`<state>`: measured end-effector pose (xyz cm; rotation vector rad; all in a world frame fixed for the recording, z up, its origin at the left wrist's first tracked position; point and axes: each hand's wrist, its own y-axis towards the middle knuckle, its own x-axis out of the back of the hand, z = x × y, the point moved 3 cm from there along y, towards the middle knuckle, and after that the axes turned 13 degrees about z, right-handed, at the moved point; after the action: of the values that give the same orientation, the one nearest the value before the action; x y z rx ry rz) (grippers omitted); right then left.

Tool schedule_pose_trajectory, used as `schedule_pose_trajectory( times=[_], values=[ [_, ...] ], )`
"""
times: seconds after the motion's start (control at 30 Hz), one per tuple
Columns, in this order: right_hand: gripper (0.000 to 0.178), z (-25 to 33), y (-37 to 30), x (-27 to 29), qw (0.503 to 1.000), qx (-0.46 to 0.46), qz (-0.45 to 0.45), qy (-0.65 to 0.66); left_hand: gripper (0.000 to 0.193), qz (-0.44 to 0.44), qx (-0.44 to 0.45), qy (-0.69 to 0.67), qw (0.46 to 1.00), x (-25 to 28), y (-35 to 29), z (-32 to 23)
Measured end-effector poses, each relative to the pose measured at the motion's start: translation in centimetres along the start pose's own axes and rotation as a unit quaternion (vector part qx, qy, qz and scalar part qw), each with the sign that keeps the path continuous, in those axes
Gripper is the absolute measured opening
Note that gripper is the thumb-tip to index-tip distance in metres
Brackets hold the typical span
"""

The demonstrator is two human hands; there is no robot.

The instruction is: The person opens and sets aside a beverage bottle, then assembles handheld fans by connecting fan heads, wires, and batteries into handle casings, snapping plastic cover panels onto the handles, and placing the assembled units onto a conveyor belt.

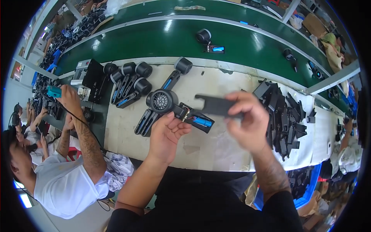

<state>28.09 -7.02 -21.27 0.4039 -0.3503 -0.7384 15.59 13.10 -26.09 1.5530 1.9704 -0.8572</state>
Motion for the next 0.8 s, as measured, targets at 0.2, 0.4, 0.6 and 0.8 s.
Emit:
schedule_pose_trajectory(
  times=[0.2, 0.4, 0.6, 0.8],
  values=[
    [0.035, 0.1, -3.0, -3.7, 0.989, 0.016, 0.007, -0.149, 0.04, 0.026, -0.008, 0.012, 1.0, -2.9, 0.0, 0.3],
    [0.037, -0.2, -3.2, -4.2, 0.968, 0.068, 0.009, -0.241, 0.024, 0.01, -0.029, 0.095, 0.995, -3.0, 0.0, 0.7],
    [0.049, 0.7, -2.9, -3.3, 0.977, -0.033, -0.024, -0.211, 0.026, -0.006, -0.074, 0.137, 0.988, -2.8, -1.0, 0.0],
    [0.015, -2.3, -4.0, -7.0, 0.964, -0.218, 0.023, 0.153, 0.028, -0.005, -0.099, 0.138, 0.985, -1.8, -2.2, -1.0]
  ],
)
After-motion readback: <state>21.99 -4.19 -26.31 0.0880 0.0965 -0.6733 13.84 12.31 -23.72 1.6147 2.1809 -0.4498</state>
